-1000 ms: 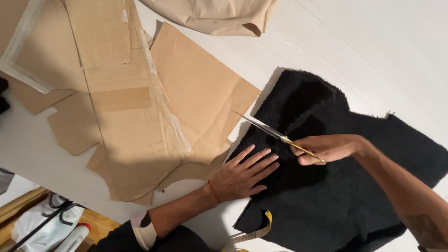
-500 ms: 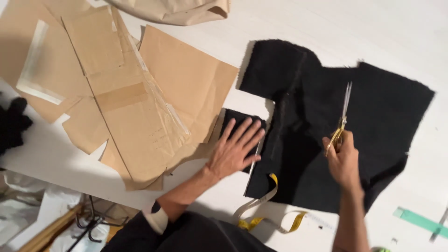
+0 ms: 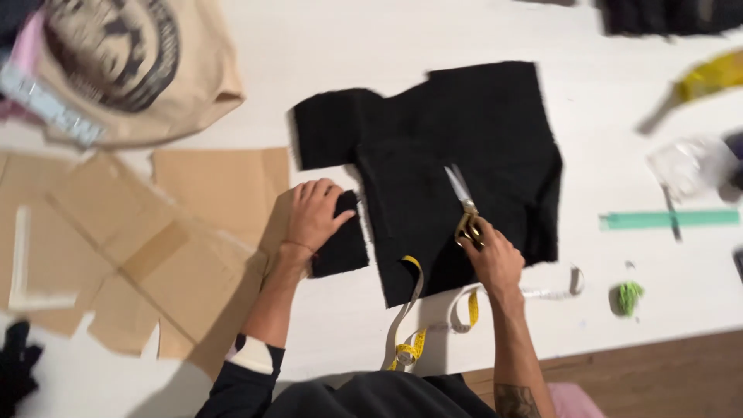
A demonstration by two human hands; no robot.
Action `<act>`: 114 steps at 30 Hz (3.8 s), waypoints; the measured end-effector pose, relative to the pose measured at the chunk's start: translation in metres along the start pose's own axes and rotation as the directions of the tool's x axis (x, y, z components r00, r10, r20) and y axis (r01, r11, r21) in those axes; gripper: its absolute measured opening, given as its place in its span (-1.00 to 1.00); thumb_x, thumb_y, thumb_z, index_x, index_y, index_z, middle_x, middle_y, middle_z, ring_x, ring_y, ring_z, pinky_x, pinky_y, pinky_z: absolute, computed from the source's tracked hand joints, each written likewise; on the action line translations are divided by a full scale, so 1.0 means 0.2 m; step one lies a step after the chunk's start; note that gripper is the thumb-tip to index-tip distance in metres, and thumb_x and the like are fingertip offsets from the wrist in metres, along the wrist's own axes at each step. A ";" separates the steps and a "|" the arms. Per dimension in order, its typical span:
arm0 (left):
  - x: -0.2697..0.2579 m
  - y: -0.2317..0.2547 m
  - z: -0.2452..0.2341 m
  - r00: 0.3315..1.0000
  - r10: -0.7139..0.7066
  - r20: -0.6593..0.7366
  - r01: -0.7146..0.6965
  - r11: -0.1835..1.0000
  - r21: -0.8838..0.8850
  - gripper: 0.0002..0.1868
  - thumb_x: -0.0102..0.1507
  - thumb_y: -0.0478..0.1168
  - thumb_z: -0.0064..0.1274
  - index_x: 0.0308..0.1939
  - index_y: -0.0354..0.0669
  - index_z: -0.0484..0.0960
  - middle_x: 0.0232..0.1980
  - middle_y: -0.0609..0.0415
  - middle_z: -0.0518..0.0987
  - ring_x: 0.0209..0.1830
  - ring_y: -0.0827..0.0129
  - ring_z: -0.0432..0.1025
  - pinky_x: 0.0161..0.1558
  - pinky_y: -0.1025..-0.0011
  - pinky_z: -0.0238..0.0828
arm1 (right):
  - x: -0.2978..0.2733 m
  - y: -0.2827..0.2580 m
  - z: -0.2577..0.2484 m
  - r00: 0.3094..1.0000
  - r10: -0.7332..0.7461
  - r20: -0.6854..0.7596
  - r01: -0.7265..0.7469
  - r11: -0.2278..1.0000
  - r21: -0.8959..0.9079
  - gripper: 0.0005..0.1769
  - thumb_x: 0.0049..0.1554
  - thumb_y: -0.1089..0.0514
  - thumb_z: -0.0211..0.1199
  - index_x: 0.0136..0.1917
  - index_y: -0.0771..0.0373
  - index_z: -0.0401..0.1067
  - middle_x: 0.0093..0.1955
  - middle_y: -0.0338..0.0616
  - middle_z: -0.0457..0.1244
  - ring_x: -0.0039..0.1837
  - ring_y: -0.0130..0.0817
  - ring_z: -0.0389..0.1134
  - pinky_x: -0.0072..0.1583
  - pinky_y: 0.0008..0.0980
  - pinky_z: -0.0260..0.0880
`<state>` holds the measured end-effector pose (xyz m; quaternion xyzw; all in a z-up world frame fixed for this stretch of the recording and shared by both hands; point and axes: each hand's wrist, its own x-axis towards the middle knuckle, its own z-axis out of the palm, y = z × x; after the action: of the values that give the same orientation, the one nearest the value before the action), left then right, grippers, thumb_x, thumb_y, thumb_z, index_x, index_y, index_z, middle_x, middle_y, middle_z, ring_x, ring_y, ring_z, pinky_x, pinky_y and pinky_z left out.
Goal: Measure and cut pieces of black fabric using a measuring tape and scissors.
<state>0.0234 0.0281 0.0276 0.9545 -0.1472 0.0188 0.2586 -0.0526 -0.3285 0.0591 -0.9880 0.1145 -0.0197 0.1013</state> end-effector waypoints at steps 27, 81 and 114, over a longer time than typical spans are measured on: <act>-0.06 0.06 -0.01 0.995 -0.095 0.043 0.096 0.995 -0.021 -0.57 0.36 0.09 0.08 0.15 -0.10 0.54 0.04 -0.08 0.63 0.09 -0.02 0.48 0.14 0.03 0.38 | -0.75 0.10 -0.07 0.994 -0.110 -0.013 0.108 0.947 0.303 -0.46 0.14 -0.12 0.32 0.28 0.21 0.40 0.22 -0.11 0.31 -0.19 -0.33 0.46 -0.16 -0.38 0.56; -0.75 0.41 -0.56 0.851 -0.197 -0.487 -0.050 0.893 -0.448 -0.64 0.40 -0.25 0.23 0.15 -0.40 0.48 -0.08 -0.08 0.62 -0.06 0.41 0.50 0.01 0.43 0.45 | -0.52 0.31 -0.31 0.912 -0.390 -0.126 0.045 -0.210 0.977 -0.91 0.05 0.41 0.40 -0.16 0.35 0.53 -0.02 -0.10 0.31 -0.04 -0.41 0.38 -0.01 -0.39 0.48; -0.53 1.23 -0.16 0.971 0.167 -0.173 -0.241 0.676 -0.696 -0.64 0.27 -0.30 0.25 0.10 -0.18 0.50 -0.08 0.01 0.72 0.00 0.31 0.66 -0.01 0.45 0.70 | -0.65 0.30 -0.25 0.929 -0.371 -0.016 -0.047 -0.160 0.986 0.27 -0.10 -0.11 0.63 0.64 0.20 -0.05 0.55 0.10 0.11 0.59 -0.11 0.13 0.57 -0.14 0.12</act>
<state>-0.1472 -0.1293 0.1627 0.7554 -0.2361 0.0345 0.6103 -0.1947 -0.3650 0.0946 -0.5666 -0.0828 0.0260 0.8194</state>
